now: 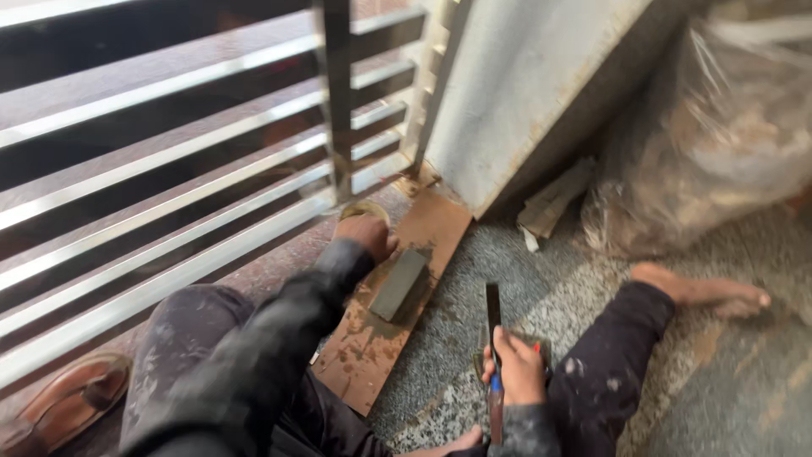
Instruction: The person sharpens metal blades using sharpening stones and a red tool, applying a liquid to a board and rubbing the blades against the stones.
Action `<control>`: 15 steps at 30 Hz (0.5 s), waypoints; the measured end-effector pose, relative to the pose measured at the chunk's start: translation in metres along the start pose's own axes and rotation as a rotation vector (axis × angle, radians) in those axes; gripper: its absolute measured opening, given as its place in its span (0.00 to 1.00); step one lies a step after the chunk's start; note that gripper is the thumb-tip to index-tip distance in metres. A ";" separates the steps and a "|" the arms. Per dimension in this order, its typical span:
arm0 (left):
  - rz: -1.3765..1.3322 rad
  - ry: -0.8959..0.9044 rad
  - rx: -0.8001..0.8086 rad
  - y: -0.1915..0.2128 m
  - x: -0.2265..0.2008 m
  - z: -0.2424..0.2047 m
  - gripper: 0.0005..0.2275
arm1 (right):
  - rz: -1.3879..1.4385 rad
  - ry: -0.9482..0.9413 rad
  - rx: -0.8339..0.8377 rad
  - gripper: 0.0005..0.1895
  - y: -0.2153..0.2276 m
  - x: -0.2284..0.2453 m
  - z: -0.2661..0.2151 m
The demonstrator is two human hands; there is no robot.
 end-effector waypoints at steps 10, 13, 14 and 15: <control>0.110 -0.072 0.198 -0.073 -0.080 -0.045 0.42 | 0.091 -0.009 0.112 0.17 0.009 0.007 0.015; 0.110 -0.153 0.145 -0.070 -0.073 -0.032 0.44 | 0.103 -0.061 0.097 0.17 0.007 -0.003 0.011; 0.126 -0.173 0.159 -0.063 -0.070 -0.030 0.43 | 0.117 -0.069 0.102 0.17 0.003 -0.001 0.015; 0.141 -0.185 0.181 -0.061 -0.065 -0.039 0.43 | 0.126 -0.087 0.111 0.17 0.001 -0.001 0.017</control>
Point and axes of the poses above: each hand's wrist, its own z-axis towards the middle knuckle, its own y-axis out of the back of the hand, x = y × z, the point moved 1 cm from there along z, towards the middle knuckle, and after that the axes turned 2 degrees about z, right-handed, at the moved point
